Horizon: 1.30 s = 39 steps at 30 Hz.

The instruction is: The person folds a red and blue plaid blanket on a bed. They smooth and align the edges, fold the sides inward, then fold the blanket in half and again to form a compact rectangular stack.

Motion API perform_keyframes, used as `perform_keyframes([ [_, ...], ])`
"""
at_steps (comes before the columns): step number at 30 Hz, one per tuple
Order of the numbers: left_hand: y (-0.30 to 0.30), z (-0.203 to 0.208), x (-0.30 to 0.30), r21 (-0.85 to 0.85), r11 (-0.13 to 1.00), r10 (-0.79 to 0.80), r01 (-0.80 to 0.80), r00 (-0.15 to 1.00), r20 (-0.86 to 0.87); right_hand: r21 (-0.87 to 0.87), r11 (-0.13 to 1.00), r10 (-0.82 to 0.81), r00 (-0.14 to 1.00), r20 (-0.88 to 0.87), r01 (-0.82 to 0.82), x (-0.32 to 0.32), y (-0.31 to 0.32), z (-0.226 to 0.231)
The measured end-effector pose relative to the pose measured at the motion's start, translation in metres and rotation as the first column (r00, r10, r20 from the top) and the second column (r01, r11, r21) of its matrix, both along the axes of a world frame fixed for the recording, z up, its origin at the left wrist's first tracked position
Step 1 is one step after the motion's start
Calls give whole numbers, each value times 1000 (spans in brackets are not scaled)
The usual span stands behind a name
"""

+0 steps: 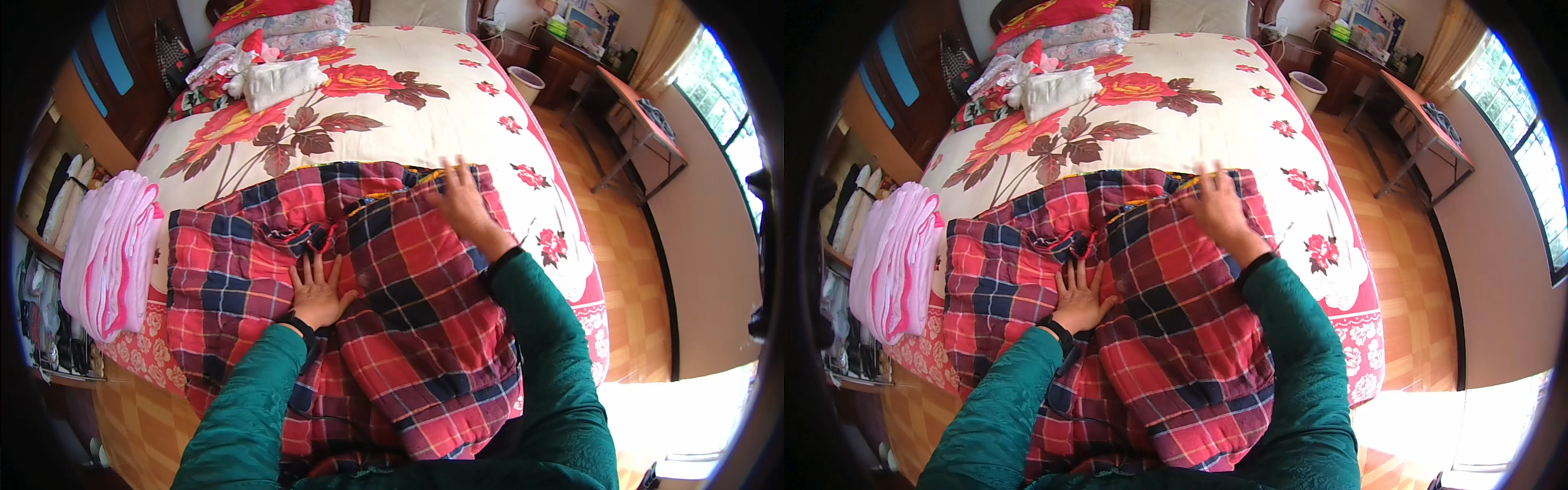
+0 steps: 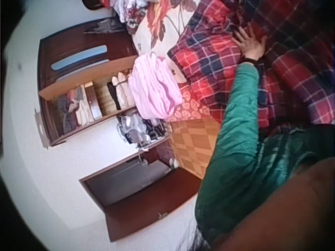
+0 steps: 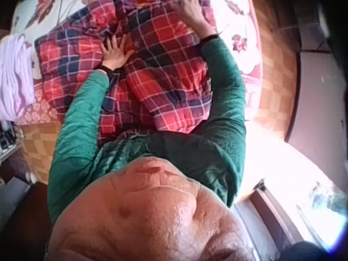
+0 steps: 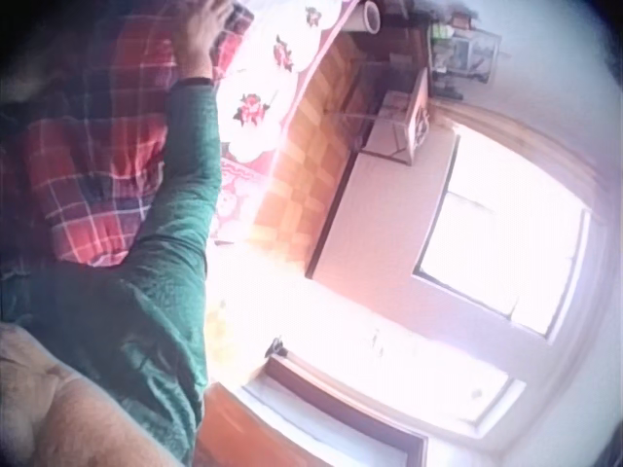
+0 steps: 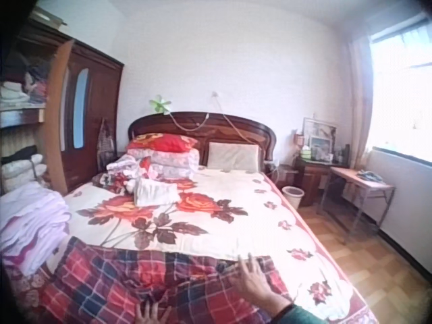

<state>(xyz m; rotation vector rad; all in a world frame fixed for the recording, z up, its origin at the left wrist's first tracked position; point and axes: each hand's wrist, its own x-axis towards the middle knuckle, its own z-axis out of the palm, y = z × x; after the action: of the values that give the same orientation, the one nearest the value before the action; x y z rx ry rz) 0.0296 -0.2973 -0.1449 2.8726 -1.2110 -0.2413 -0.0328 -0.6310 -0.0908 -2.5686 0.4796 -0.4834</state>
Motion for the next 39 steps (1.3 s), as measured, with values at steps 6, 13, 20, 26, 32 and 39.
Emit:
perform_keyframes([
  [6,-1,-4,4,17,1000,4,-5,999,38,-342,914,-54,770,-636,-218,-69,7,6],
  [13,-5,4,2,101,994,56,-50,996,-62,-450,881,-36,929,-368,-144,-124,35,26],
  [20,-4,1,5,130,990,59,-56,998,-14,-131,988,-126,920,-371,82,-366,141,30],
  [26,-6,9,12,171,984,57,-42,995,-84,568,551,-385,791,-477,611,-552,269,-25],
  [32,19,42,11,95,994,-26,59,948,-318,599,217,-183,635,-751,771,-612,384,-85],
  [39,92,70,-30,42,968,-224,247,928,-298,494,263,-275,555,-785,829,-652,407,-103],
])
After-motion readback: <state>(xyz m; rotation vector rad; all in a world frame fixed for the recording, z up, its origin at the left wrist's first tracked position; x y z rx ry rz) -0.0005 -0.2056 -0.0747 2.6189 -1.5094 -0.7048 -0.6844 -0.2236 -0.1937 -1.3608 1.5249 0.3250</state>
